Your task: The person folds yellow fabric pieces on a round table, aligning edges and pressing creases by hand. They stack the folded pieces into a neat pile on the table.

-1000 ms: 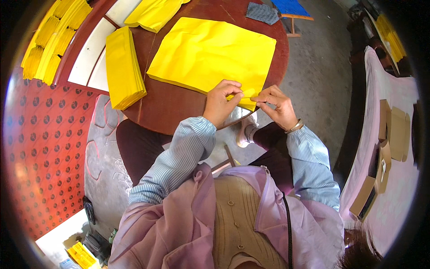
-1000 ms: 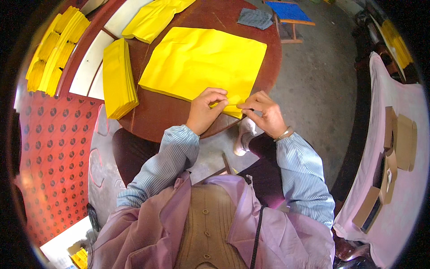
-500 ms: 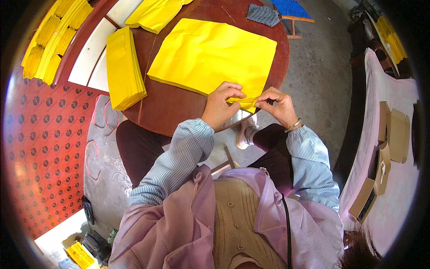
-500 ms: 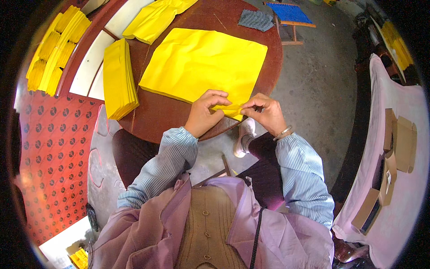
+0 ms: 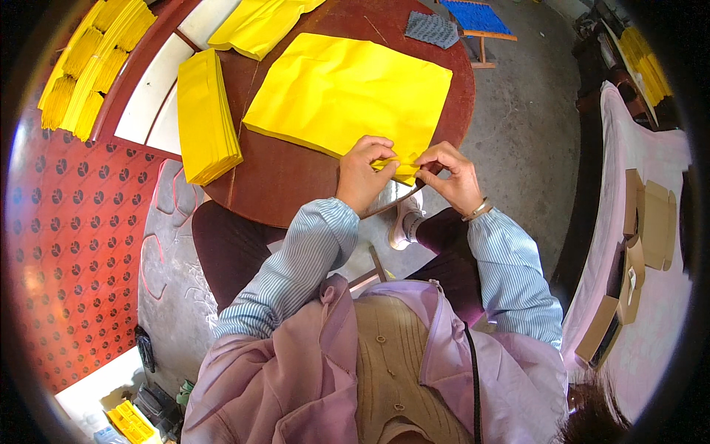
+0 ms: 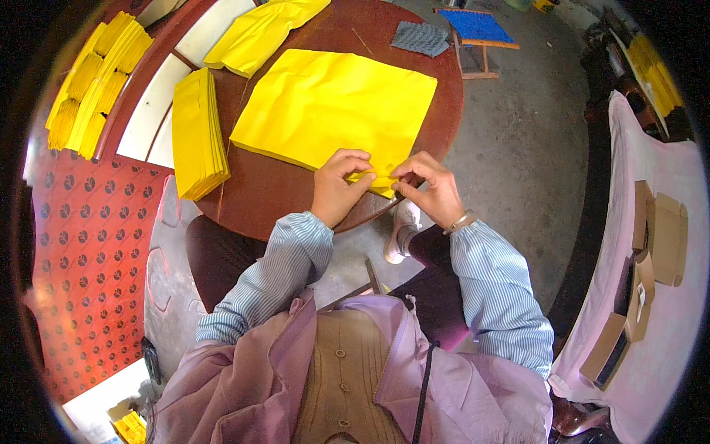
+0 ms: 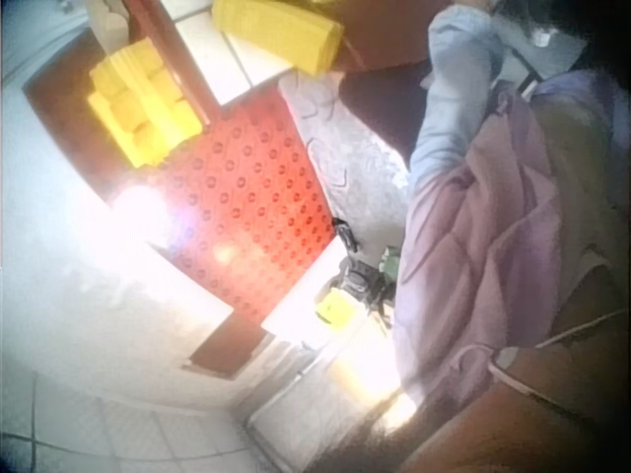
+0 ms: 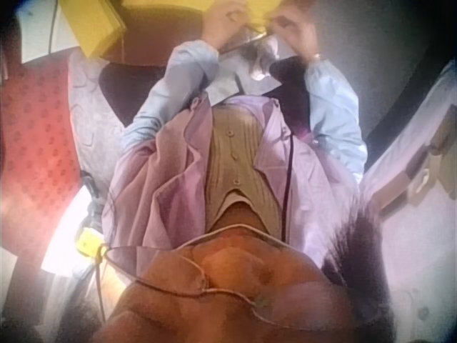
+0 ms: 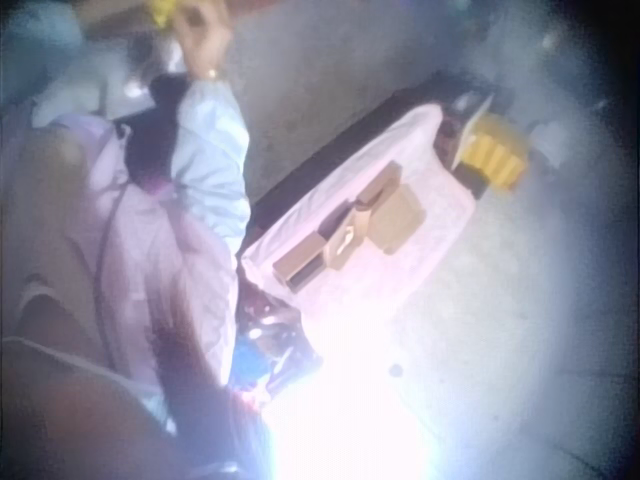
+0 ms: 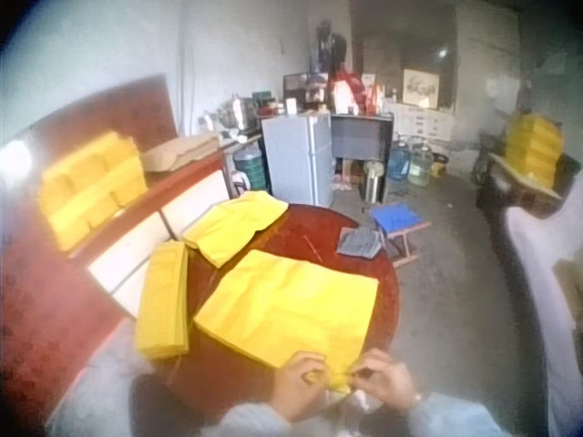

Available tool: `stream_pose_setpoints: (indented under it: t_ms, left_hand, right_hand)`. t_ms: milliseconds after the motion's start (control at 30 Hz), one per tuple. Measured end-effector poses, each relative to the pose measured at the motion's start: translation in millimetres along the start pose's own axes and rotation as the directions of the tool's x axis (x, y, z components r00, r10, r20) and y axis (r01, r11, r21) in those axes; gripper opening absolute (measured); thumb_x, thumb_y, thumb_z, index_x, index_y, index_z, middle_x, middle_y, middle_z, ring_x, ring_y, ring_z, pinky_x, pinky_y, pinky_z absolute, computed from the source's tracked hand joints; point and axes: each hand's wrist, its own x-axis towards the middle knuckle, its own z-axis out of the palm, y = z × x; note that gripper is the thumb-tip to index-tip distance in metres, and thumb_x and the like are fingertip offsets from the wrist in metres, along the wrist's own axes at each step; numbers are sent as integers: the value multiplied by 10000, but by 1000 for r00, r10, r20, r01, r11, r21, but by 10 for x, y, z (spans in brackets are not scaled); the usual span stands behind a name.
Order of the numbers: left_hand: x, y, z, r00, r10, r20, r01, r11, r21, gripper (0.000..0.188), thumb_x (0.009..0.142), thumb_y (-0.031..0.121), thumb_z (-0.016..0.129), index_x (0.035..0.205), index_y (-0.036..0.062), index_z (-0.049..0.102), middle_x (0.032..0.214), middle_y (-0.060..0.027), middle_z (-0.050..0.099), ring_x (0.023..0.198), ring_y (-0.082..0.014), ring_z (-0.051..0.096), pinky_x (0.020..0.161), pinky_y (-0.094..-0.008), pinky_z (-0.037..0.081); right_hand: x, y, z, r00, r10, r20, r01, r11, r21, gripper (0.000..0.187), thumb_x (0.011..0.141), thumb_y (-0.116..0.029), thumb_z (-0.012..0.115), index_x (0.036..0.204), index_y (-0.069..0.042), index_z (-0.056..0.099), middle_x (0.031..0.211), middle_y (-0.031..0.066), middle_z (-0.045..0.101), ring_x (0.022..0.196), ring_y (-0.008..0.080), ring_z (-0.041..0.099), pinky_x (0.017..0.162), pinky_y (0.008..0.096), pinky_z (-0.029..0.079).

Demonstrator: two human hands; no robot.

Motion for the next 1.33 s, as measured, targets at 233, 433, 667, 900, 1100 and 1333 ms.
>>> stream_pose_setpoints:
  t_ms: [233,433,667,900,1100,1333]
  left_hand:
    - [178,-64,-138,999,2,32,-2,1000,-17,150,843,41,841,960,-8,762,1165,-114,750,1059,-226,735,940,-319,584]
    - [171,-74,-144,999,-12,48,13,1000,-27,135,866,45,821,975,-10,762,1173,-117,748,1072,-229,732,945,-323,579]
    - [170,-62,-166,998,-9,60,13,998,-66,123,889,50,791,986,-17,756,1169,-128,742,1073,-251,727,948,-330,568]
    - [175,-88,-228,987,107,119,-100,993,-65,156,857,40,794,1000,-10,759,1185,-156,726,1106,-259,715,947,-332,571]
    - [155,-75,-119,1000,-10,30,10,1000,-17,150,864,73,806,975,-17,764,1173,-126,733,1038,-257,736,920,-337,592]
    - [174,-130,-124,1000,5,24,-4,998,-63,160,887,117,816,956,-20,772,1165,-124,744,1023,-261,744,916,-329,589]
  right_hand:
    - [192,15,8,995,-81,64,85,994,-69,190,878,-36,846,1064,-54,813,1028,63,713,936,191,693,839,337,571]
    - [215,49,25,998,-31,47,30,999,21,166,875,-43,841,1036,-31,802,976,63,709,888,182,686,792,322,552]
    - [236,72,45,983,171,67,-180,970,165,126,854,-50,858,962,-26,799,925,15,699,793,87,625,697,259,494]
    - [264,75,76,971,235,41,-239,955,177,114,860,-67,863,941,-21,797,914,-6,686,765,68,602,680,238,474]
    - [194,44,141,975,222,-31,-207,945,253,170,832,-8,875,955,-20,759,864,-27,625,763,62,592,685,228,483]
    - [123,165,105,997,63,36,-65,996,59,432,880,-41,871,1285,-118,743,943,-24,627,790,63,586,708,241,510]
